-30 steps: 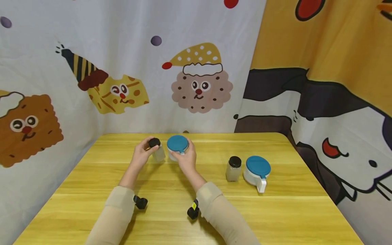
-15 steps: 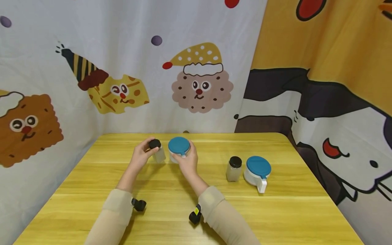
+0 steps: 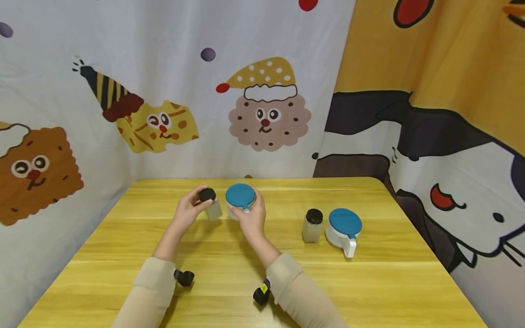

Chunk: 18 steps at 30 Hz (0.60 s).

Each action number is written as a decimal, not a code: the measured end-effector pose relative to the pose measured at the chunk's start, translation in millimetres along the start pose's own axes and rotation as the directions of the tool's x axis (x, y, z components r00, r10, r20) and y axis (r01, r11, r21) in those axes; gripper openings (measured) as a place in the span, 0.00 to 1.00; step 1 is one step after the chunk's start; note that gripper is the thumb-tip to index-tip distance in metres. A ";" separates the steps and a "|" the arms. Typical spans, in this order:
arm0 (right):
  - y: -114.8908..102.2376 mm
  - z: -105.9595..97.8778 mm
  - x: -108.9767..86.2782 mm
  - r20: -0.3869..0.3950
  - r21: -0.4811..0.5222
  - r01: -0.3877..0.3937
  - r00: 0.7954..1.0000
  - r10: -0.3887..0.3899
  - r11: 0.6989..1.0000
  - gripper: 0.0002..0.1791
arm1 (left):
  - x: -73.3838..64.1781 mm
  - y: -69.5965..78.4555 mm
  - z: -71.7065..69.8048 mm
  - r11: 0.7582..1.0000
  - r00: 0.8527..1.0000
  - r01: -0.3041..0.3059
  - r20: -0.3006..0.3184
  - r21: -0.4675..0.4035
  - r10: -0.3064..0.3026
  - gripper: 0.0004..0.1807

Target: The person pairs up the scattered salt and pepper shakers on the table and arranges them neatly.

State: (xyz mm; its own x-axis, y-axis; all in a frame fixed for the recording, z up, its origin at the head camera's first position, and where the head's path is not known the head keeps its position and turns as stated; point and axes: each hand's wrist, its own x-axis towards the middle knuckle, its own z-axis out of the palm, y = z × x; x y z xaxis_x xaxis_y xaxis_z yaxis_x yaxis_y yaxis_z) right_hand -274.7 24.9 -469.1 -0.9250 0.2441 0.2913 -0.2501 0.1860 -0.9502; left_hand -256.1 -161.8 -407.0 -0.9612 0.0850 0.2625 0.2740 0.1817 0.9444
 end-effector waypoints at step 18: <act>-9.4 -7.7 -13.7 -0.043 0.023 0.030 0.999 -0.029 0.999 0.46 | 4.0 -27.6 -1.7 0.998 0.997 -0.063 0.049 -0.013 0.064 0.25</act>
State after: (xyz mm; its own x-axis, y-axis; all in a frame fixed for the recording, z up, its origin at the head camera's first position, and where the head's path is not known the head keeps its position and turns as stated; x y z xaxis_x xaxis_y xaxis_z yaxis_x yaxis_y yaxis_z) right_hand -257.5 27.1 -463.3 -0.9042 0.2791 0.3233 -0.2843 0.1715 -0.9433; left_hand -267.6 -168.2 -431.6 -0.9390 0.1440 0.3124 0.3339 0.1632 0.9284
